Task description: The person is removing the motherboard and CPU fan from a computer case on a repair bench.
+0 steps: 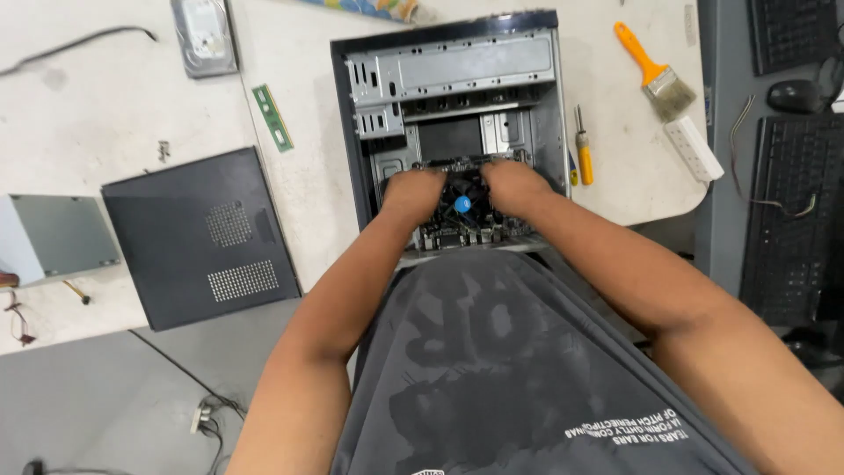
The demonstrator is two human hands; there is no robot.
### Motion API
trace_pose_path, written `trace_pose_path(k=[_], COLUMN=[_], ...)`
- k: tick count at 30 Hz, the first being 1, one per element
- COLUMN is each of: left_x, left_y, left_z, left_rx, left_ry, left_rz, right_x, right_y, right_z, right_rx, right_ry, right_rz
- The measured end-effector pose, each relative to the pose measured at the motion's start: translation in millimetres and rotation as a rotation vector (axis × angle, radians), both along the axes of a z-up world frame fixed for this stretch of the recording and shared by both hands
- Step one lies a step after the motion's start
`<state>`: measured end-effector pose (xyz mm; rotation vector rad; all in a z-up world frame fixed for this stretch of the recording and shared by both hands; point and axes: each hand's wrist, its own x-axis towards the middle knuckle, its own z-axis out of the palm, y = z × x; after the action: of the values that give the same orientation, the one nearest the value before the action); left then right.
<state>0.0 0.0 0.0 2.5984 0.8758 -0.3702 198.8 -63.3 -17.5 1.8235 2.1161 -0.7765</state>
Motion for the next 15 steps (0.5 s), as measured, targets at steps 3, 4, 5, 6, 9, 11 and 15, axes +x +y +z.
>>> trace_pose_path(k=[3,4,5,6,9,11,15], left_x=[-11.6,-14.3,-16.1,-17.8,-25.8,-26.1,-20.5], left_y=[-19.7,-28.4,-35.1,-41.9,-47.7,-44.7,-38.4], left_z=[7.5,4.2,1.2,-1.3,-23.5,-32.0,-23.1], left_rx=[0.009,0.0,0.017,0.034,0.051,-0.055,-0.211], left_ry=[-0.027,-0.023,-0.022,-0.02,-0.009,0.025,0.071], left_rz=[0.076,0.076,0.149,0.222,0.115,0.124,0.145], right_x=[-2.1,-4.3,-5.6,-6.9,-7.4,-10.8,-15.8], right_y=[-22.6,-27.9,-31.8,-35.8,-40.4,-37.9,-28.1], right_z=[20.0,18.3,17.0,16.1,-6.9,-8.2,8.1], right_rx=[-0.189,-0.198,-0.221,-0.244,-0.24,-0.238,-0.217], right_ry=[0.071,0.075,0.092,0.11,0.101,0.09,0.094], right_rz=[-0.071,-0.071,-0.086,-0.1,-0.105,-0.132,-0.132])
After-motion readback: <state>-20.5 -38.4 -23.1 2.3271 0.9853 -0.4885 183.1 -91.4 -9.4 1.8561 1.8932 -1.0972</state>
